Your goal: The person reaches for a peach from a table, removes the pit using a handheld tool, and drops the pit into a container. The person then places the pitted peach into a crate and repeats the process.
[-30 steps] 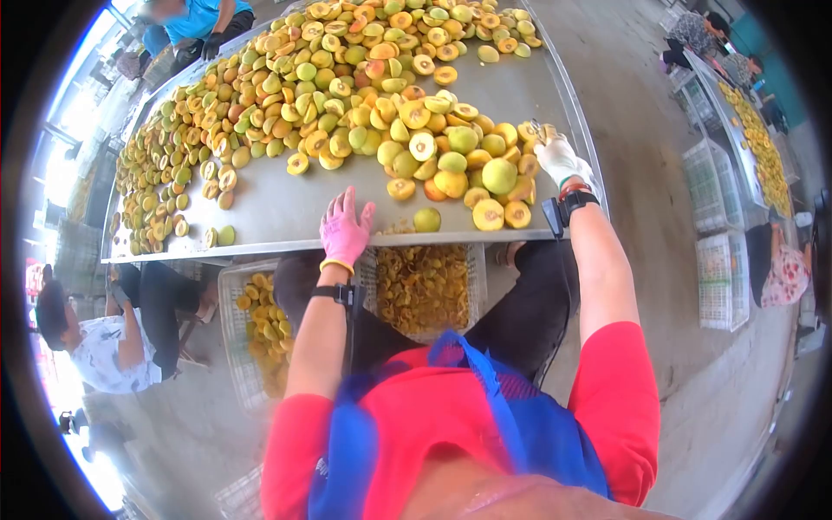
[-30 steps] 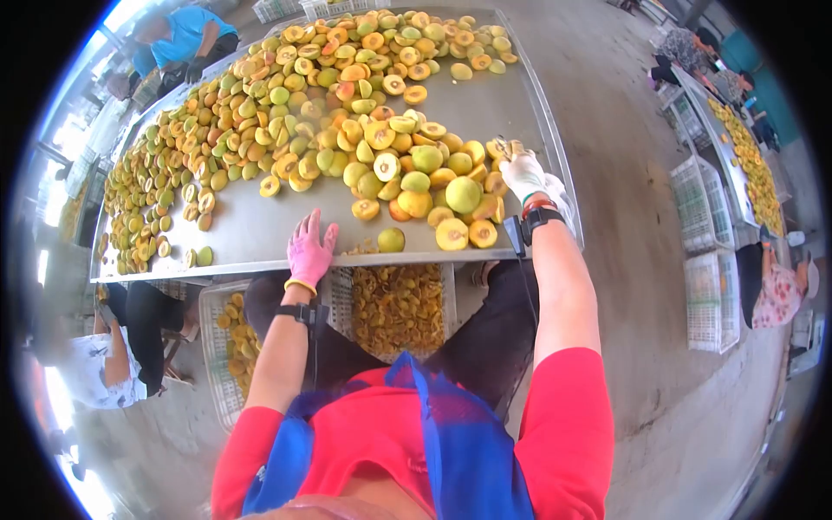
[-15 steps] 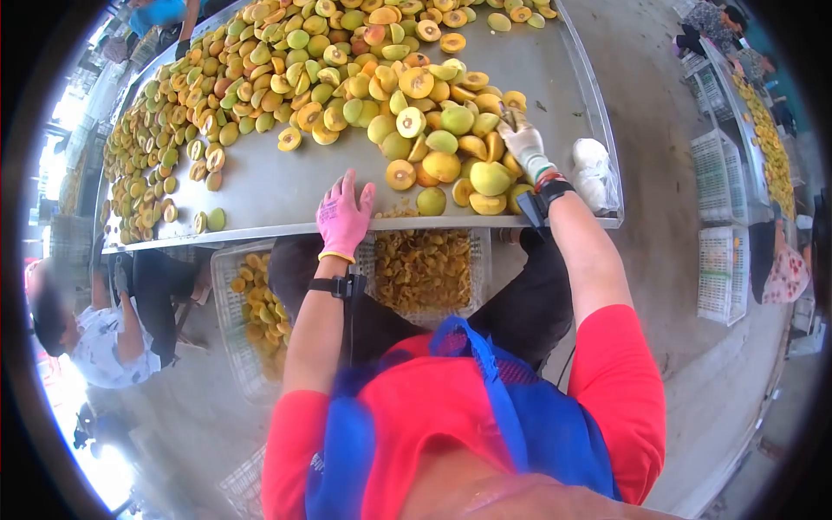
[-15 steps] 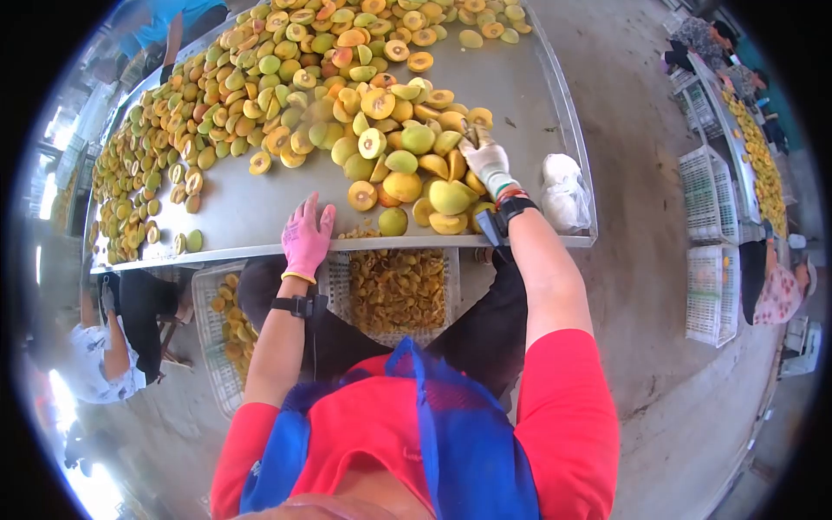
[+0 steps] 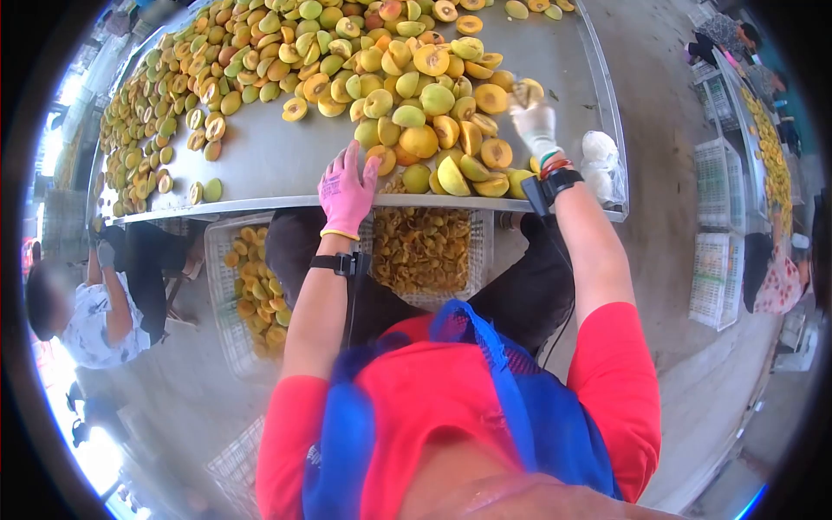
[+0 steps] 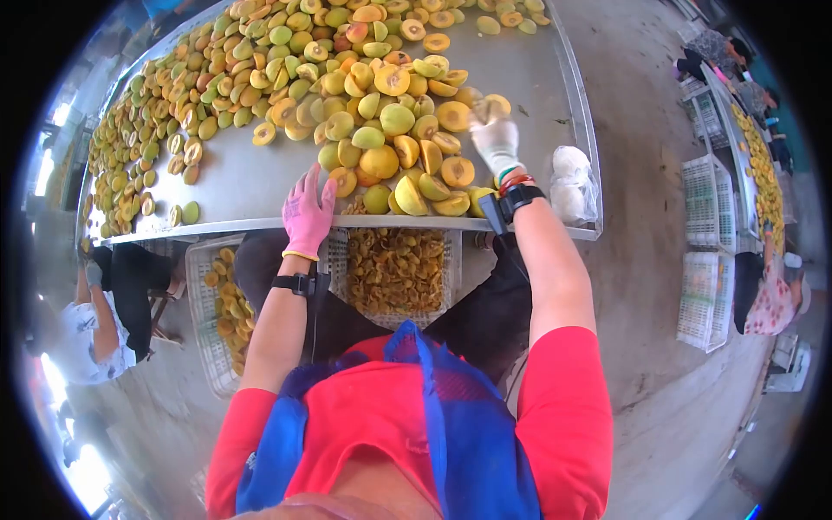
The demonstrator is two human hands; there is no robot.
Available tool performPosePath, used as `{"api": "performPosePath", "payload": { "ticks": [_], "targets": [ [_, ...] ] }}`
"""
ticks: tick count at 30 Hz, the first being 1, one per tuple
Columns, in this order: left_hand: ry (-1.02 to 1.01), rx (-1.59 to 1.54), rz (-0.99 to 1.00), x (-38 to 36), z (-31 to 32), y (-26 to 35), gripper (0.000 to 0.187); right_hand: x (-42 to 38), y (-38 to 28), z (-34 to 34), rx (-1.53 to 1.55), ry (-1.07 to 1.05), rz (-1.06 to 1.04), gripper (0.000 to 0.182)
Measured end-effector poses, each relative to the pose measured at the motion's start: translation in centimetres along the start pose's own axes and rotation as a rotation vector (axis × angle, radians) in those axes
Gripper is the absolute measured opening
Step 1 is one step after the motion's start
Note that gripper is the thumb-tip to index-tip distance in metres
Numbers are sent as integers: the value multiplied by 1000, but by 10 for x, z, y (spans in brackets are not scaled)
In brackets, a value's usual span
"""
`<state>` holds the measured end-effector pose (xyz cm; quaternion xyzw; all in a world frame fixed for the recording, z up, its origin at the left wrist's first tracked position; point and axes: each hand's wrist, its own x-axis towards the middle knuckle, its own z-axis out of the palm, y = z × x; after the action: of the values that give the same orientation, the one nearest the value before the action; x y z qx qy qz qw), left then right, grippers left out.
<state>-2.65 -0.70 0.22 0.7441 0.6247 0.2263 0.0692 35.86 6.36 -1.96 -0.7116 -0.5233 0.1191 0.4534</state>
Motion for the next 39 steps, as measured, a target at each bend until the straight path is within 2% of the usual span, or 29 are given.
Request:
{"api": "performPosePath", "payload": {
  "ticks": [1, 3, 5, 7, 8, 11, 14, 17, 18, 21, 24, 25, 26, 27, 28, 29, 30, 33, 36, 39],
  "targets": [
    [-5, 2, -6, 1, 0, 1, 53, 11, -12, -23, -286, -32, -33, 27],
    [-26, 1, -17, 0, 0, 0, 53, 36, 19, -30, -441, -45, 19, 38],
    [-46, -6, -27, 3, 0, 0, 53, 48, 55, -26, -455, -13, -50, 43],
    [-60, -16, -39, 3, -2, 2, 52, 51, 67, -22, -259, -222, 66, 44],
    [-69, -21, -45, 2, -3, 2, 52, 49, 63, -22, -160, -326, 125, 45],
    [-68, -37, -35, 3, -2, 0, 51, 41, 39, -16, 58, -361, 161, 45],
    [-89, -40, -48, 4, -5, 3, 49, 51, -9, -34, -125, -647, 457, 43],
    [-80, -29, -46, 4, -5, 3, 49, 44, -31, -33, -280, -655, 293, 41],
    [-94, -33, -53, 5, -7, 5, 48, 41, -22, -22, -369, -478, 89, 41],
    [-105, -34, -59, 2, -12, 7, 47, 43, -29, -9, -387, -316, -160, 40],
    [-57, -20, -32, -1, 0, -1, 47, 47, -6, 22, -196, -352, -157, 37],
    [-49, -12, -25, -4, 3, -4, 48, 46, -14, 24, -247, -400, -257, 35],
    [-23, -13, -8, 1, 3, -2, 48, 59, 13, 48, -436, -390, -309, 37],
    [-60, -15, -52, 3, -3, 5, 48, 55, 27, 56, -423, -293, -388, 45],
    [-67, -32, -64, 2, -3, 3, 48, 46, 4, 44, -348, -306, -330, 53],
    [-57, -54, -51, 2, -4, 4, 48, 48, 17, 53, -282, -382, -165, 60],
    [-50, -69, -42, 2, -5, 4, 48, 41, -3, 41, -305, -379, -112, 60],
    [-47, -75, -46, 2, -7, 4, 47, 35, -22, 23, -444, -461, -84, 55],
    [-71, -71, -67, 2, -9, 6, 46, 24, -23, 14, -313, -433, -48, 55],
    [-51, -54, -57, 0, -10, 7, 43, 22, -5, 17, -17, -474, 287, 59]
  ]
}}
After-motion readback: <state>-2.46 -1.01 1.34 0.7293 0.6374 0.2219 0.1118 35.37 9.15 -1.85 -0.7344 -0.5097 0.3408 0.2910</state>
